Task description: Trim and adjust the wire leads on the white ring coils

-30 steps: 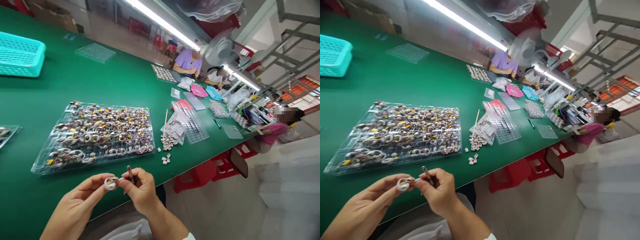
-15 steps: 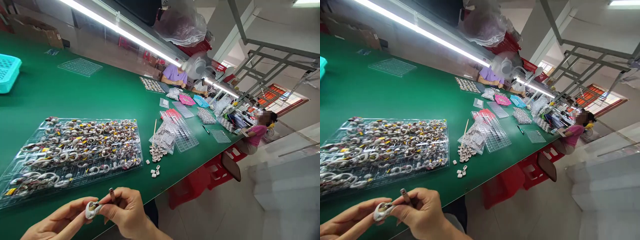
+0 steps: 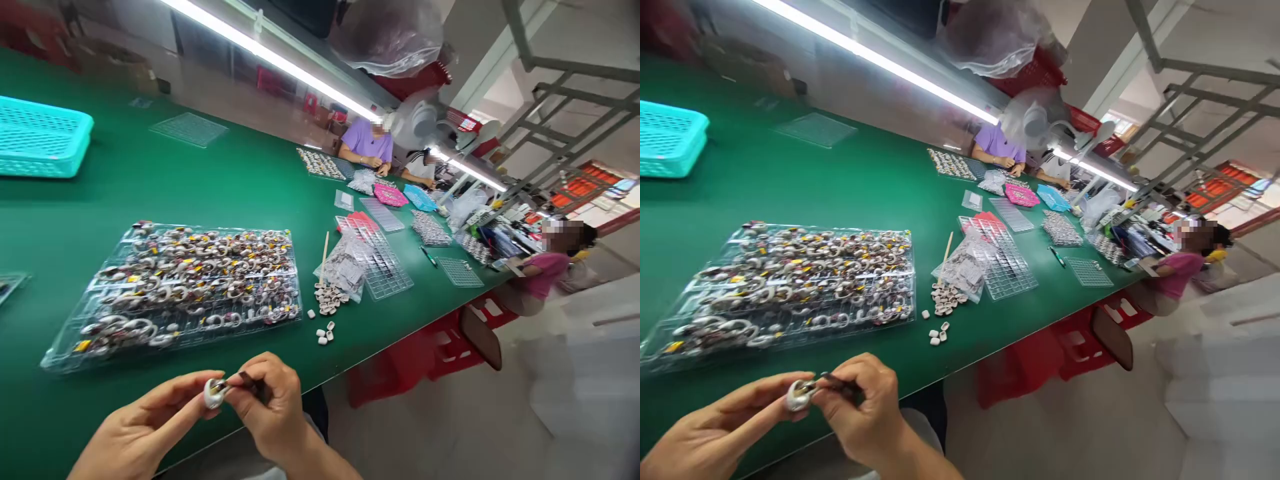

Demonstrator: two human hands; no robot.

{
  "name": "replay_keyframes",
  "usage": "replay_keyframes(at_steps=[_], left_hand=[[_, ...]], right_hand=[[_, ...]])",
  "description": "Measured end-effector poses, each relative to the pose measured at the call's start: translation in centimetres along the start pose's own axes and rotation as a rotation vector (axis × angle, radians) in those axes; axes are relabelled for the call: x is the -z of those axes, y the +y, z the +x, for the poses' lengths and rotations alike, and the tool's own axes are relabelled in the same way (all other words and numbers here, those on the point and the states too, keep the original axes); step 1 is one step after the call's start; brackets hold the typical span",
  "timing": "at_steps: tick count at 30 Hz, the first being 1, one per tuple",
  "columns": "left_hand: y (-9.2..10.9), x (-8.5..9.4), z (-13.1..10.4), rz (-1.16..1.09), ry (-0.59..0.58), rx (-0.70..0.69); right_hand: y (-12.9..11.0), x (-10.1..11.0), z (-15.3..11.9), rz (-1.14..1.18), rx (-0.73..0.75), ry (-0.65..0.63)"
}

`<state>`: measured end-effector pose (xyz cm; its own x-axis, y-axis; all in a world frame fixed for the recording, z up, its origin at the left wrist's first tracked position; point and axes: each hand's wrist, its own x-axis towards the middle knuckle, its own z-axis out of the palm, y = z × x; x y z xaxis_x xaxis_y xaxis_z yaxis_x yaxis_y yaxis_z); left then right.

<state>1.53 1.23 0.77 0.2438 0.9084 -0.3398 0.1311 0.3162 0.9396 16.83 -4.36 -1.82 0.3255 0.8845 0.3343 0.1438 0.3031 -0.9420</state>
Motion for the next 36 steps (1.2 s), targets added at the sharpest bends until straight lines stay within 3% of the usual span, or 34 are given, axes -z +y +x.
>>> replay_keyframes(at_steps=[4,9,16,23,36], left_hand=[[1.3,-0.1,-0.4,-0.060,-0.106,-0.035],[0.8,-0.5,-0.6,-0.153,-0.121,-0.144],[0.2,-0.2,-0.6,-0.083,-0.118,-0.295],[0.2,0.0,-0.7,-0.033,-0.125,-0.335],[0.6,0.1,-0.7,0.239,-0.075,-0.653]], right_hand=[[-0.4,0.7,-0.4,0.011,-0.128,-0.091],[-0.4,1.4,0.0,0.144,-0.244,-0.163],[-0.1,1.3,0.0,0.141,-0.205,-0.183],[0.0,1.3,0.1,0.112,-0.179,-0.182],[0.2,1.5,-0.1,0.063,-0.165,-0.178]])
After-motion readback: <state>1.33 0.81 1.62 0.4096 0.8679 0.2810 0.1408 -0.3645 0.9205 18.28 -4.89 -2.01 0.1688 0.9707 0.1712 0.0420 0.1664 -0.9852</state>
